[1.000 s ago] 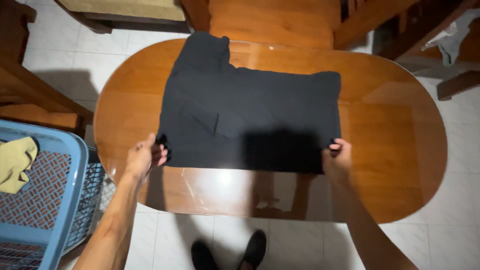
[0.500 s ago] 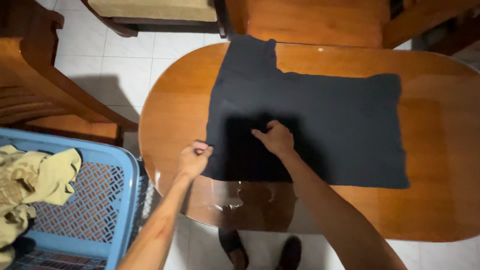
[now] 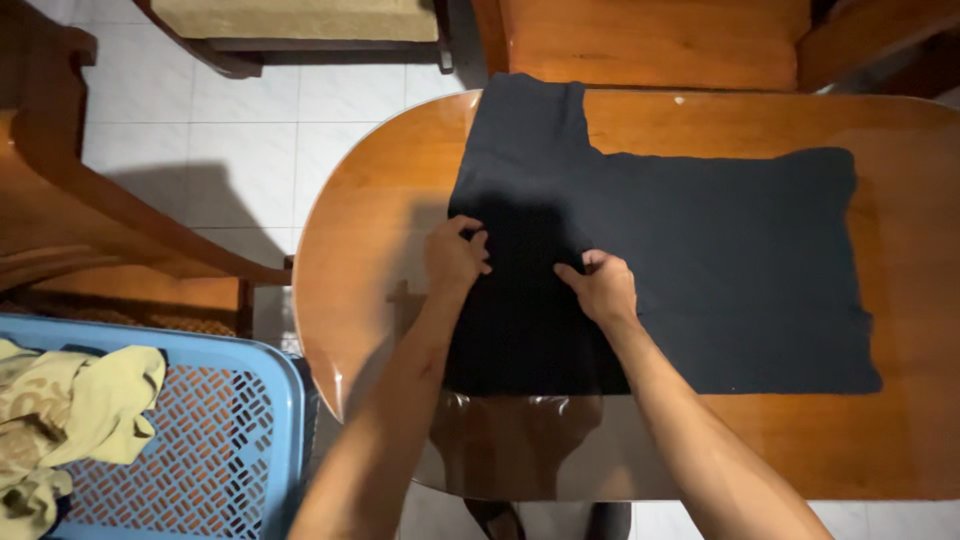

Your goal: The person folds three t-shirts one by one on a wooden table. They retrieve each shirt from a blue laundry basket, lay it flat, fold the sides and bottom, and place the folded shirts into a neat stack on a nearby chair.

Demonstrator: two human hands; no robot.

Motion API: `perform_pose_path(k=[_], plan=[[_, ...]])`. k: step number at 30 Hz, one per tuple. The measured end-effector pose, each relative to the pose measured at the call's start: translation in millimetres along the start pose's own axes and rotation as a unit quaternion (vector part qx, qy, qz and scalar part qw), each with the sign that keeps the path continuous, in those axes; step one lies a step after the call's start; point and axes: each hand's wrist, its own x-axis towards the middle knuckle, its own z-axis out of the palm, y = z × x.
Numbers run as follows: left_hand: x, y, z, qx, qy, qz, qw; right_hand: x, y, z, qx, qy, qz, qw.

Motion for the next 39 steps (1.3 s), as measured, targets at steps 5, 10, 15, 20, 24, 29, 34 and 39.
perform_pose_path(k=[5,10,15,20,24,29,34,39], plan=[[2.8,10.1,-8.1,-0.105,-0.031,0.013,0.994,7.1,6.0,4.5,0.075,0.025,-0.048,0.996],[-9.8,9.1,-18.5,-0.111,-0.017,-0.022,0.993,4.0,11.2,-4.1,0.106,-0.003,-0.131,0.986],[-65.6,-19.3,-50.5,-0.082,-0.149,0.048,0.984,-42.2,34.6,-37.8,-0.016,-0.05,-0.313,0.948],[-147.3,-50.3,-70.4,0.087,-0.11,0.075,0.987,-96.8,61.3,-34.9,-0.093,-0.113,-0.34,0.929],[-174.8,-48.0,-52.4,0.181,0.024,0.145,0.972,-102.8,75.3,-25.6,-0.112,-0.106,-0.387,0.909],[-209.5,-30.3,-35.5,0.333,0.077,0.116,0.933,-97.6,119.3,-70.1,-0.109,-0.081,-0.404,0.904],[-239.4,-24.8,-22.2,0.391,0.029,0.287,0.874,-77.8,202.2,-177.1,-0.23,-0.018,-0.377,0.897],[-230.5,-30.3,-2.0,0.449,0.04,0.23,0.862,-48.2,270.5,-246.7,-0.302,0.006,-0.302,0.904]])
